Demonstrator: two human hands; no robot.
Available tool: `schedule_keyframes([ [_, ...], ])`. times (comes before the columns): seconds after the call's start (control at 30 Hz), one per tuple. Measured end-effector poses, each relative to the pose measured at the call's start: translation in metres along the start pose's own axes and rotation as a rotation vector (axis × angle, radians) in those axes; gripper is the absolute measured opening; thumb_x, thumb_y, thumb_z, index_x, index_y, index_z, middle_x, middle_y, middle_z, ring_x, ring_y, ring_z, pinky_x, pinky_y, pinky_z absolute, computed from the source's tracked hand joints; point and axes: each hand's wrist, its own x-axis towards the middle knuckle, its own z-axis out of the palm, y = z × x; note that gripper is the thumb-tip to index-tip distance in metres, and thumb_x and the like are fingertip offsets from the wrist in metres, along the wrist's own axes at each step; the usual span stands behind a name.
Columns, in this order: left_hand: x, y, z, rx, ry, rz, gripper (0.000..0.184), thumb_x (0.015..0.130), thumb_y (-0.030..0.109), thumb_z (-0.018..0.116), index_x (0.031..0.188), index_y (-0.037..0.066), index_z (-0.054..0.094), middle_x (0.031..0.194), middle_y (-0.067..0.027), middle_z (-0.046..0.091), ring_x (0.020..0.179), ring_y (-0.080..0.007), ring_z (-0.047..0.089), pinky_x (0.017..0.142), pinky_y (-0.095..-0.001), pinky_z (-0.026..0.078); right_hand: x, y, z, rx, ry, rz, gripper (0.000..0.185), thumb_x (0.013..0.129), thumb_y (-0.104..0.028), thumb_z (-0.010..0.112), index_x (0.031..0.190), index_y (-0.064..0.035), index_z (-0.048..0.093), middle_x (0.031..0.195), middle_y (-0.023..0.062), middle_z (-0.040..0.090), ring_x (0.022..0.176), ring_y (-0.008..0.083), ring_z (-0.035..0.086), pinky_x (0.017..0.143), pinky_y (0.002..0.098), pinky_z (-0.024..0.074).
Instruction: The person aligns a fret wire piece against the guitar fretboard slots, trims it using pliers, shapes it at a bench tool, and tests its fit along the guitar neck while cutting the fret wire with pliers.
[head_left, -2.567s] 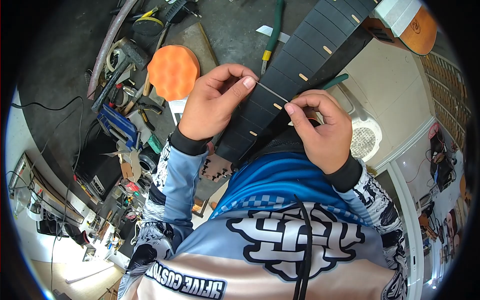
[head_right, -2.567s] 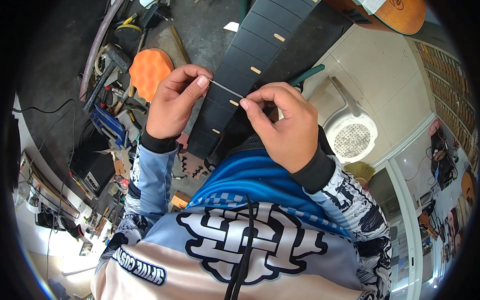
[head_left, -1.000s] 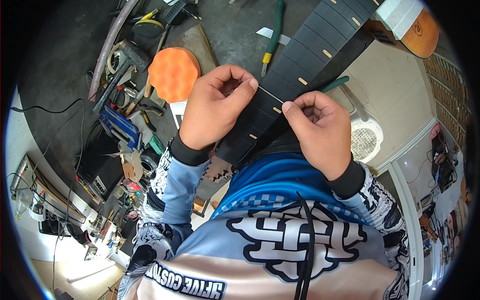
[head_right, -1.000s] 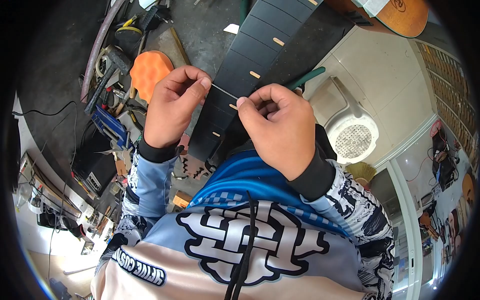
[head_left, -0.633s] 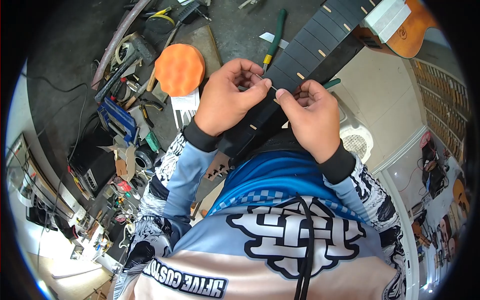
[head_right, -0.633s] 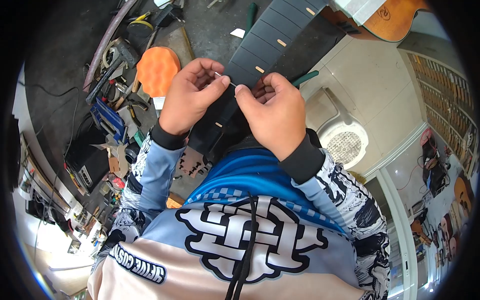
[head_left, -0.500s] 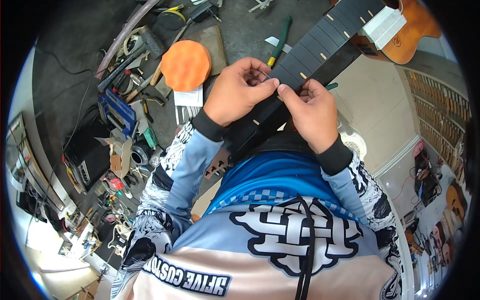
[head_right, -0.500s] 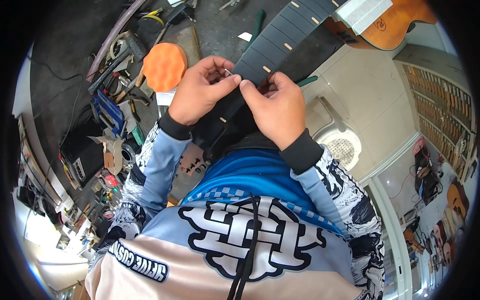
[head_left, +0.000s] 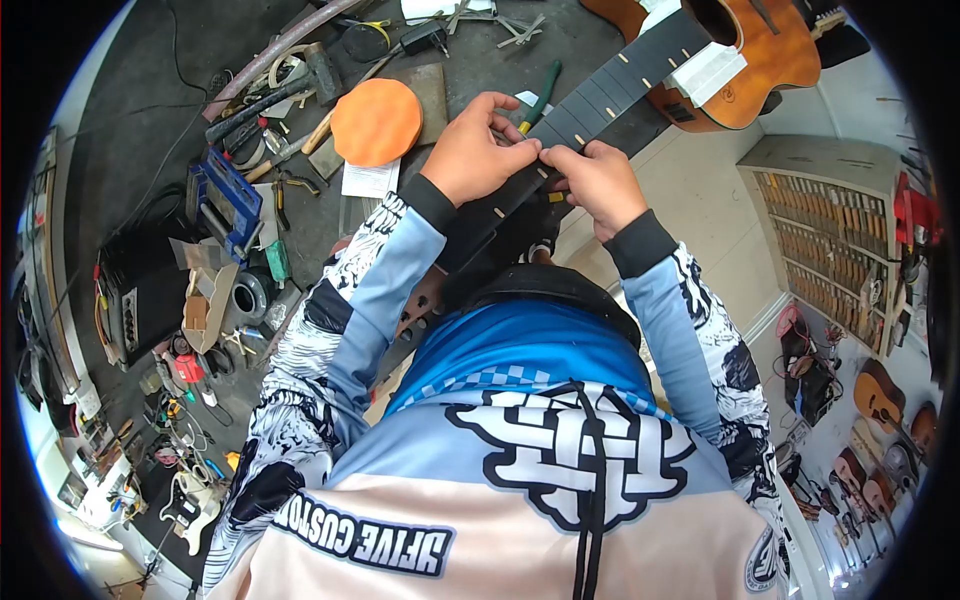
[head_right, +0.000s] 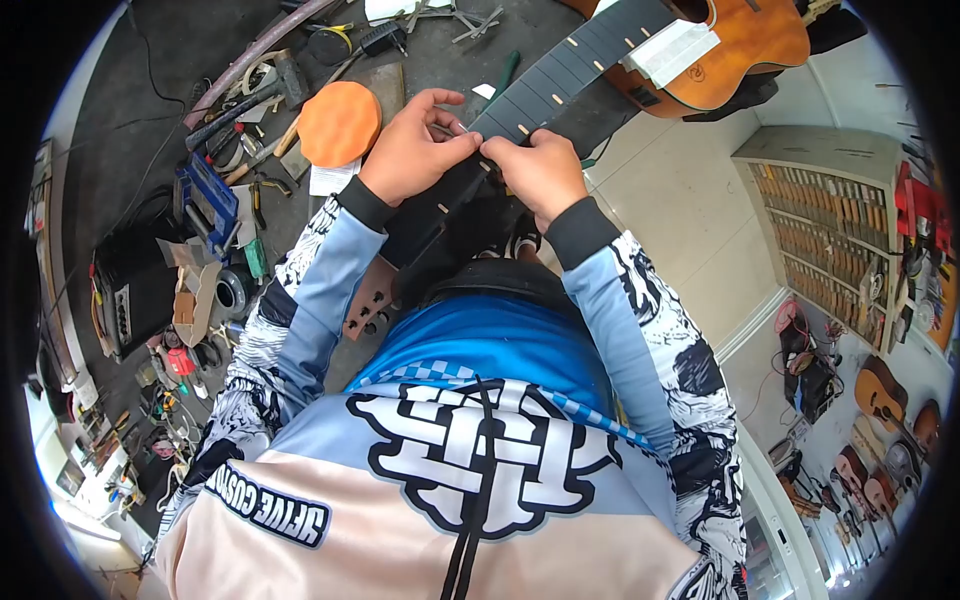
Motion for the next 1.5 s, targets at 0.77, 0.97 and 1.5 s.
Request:
schedule_keyframes([
  [0.77,-0.038,0.020,0.022,0.454,0.273,0.355,0.027,0.082,0.015,0.071,0.109,0.011,0.072,0.105,-0.0132,0.066,0.098,-0.0331,0.063,0.087,-0.0419,0.051,-0.017,0.082,-0.123,-0.149,-0.315,-0.180,0.029,0.092,-0.018,0.063,0.116,-0.0015,0.064,0.092,0.0036,0.065,0.079,0.0102,0.062,0.066,0.0223,0.0472],
  [0.97,-0.036,0.016,0.026,0.534,0.336,0.344,0.014,0.082,0.021,0.071,0.090,0.009,0.073,0.089,-0.0067,0.070,0.092,-0.0284,0.064,0.081,-0.0407,0.050,-0.004,0.110,-0.214,-0.274,-0.324,-0.034,0.029,0.091,-0.017,0.062,0.115,-0.0003,0.064,0.094,0.0051,0.067,0.078,0.0122,0.063,0.063,0.0235,0.0479],
  [1.5,-0.086,-0.014,-0.002,0.124,0.823,0.160,0.028,0.090,0.007,0.058,0.117,0.002,0.063,0.105,-0.0179,0.067,0.101,-0.0339,0.063,0.088,-0.0400,0.049,0.011,0.100,-0.180,-0.302,-0.384,-0.024,0.024,0.093,-0.013,0.060,0.114,-0.0018,0.061,0.087,0.0012,0.062,0.069,0.0080,0.058,0.054,0.0194,0.0408],
])
